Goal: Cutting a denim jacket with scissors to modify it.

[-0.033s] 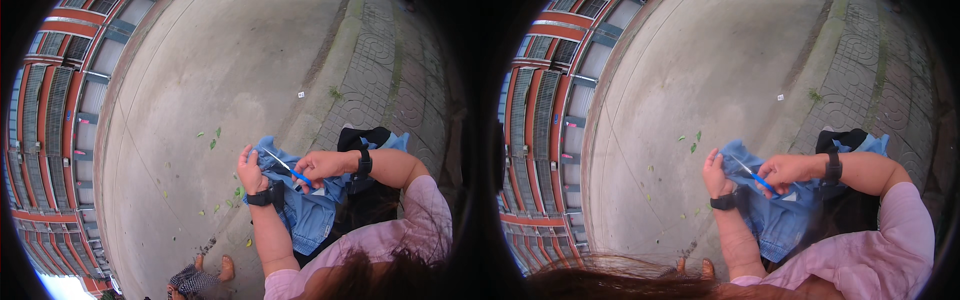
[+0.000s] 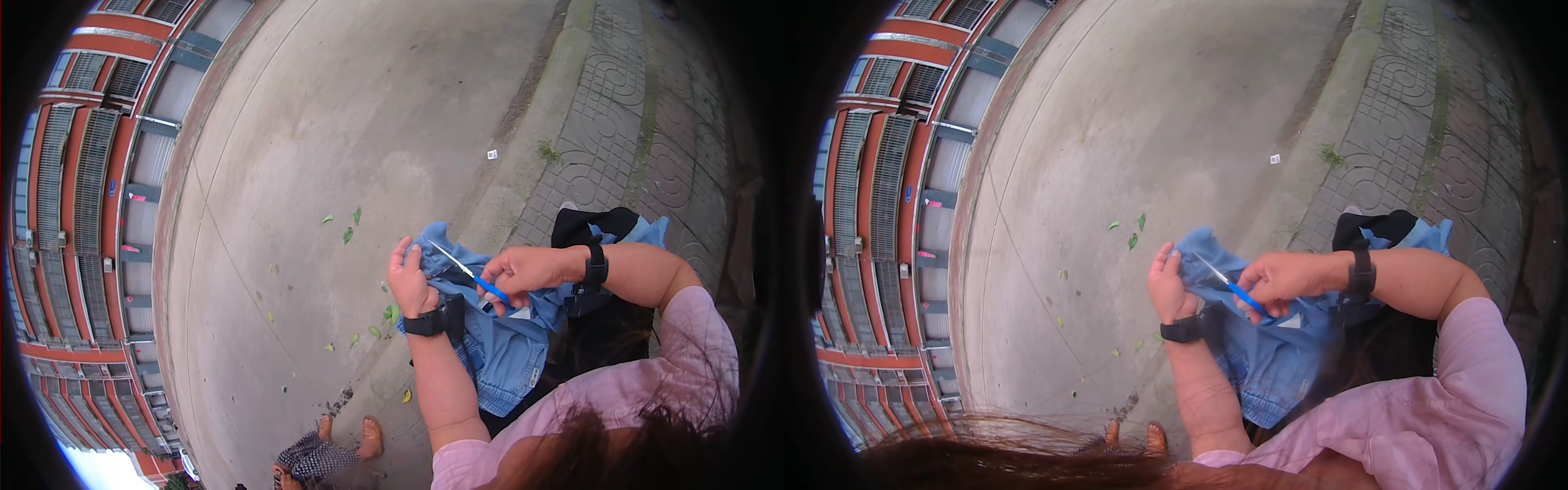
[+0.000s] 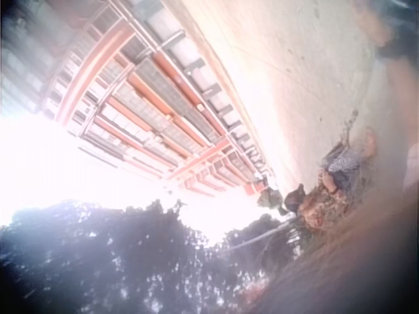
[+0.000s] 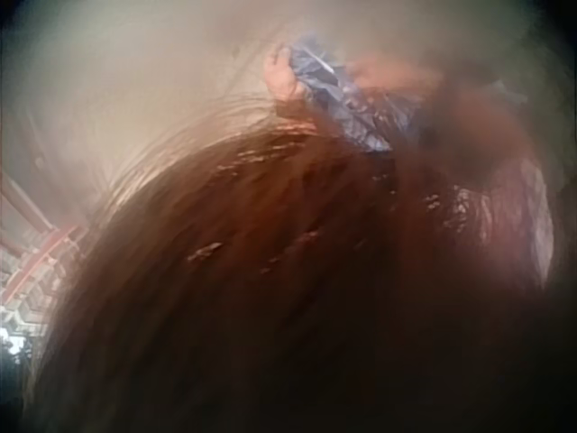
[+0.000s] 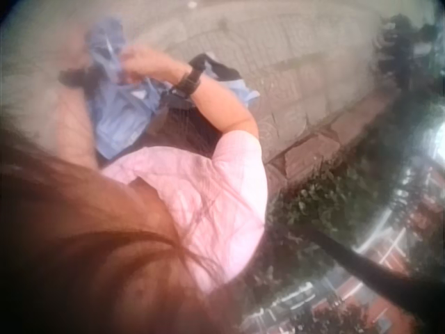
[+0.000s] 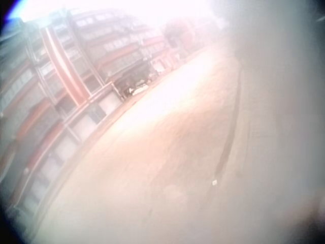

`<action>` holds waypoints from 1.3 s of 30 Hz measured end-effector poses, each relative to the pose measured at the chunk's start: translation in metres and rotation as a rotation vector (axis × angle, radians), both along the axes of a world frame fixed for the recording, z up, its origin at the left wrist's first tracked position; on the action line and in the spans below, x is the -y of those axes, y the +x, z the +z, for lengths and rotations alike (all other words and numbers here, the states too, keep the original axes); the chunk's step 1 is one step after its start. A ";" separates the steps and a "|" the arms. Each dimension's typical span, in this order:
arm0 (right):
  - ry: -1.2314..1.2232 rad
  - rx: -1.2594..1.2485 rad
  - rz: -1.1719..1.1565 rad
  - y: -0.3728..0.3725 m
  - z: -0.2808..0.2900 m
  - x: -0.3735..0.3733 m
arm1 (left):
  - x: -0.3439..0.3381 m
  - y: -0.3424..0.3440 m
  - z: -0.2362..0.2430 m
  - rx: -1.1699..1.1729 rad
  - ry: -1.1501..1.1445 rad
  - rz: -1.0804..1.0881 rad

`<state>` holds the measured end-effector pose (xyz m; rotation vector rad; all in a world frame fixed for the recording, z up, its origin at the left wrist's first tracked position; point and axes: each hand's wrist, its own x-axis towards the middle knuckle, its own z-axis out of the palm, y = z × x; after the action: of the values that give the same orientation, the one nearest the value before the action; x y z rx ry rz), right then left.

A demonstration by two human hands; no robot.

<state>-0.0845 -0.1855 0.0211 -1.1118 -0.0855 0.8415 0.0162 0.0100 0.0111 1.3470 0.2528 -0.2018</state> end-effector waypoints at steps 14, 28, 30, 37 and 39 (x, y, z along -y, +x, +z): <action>-0.731 0.716 -0.138 -0.007 -0.005 -0.005 | 0.002 -0.003 0.004 -0.002 0.087 -0.042; -1.040 0.752 -0.137 -0.008 0.006 -0.007 | 0.004 -0.005 0.007 0.011 0.149 -0.021; -1.058 0.764 -0.137 -0.008 0.005 -0.007 | 0.006 -0.006 0.008 0.016 0.167 -0.027; -1.130 0.812 -0.120 -0.007 0.005 -0.008 | 0.007 -0.007 0.008 0.024 0.183 -0.047; -1.142 0.819 -0.117 -0.006 0.005 -0.008 | 0.009 -0.007 0.009 0.022 0.184 -0.055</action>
<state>-0.0910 -0.1780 0.0263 -2.4694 -0.2300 0.2149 0.0092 0.0013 0.0205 1.5385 0.2202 -0.2139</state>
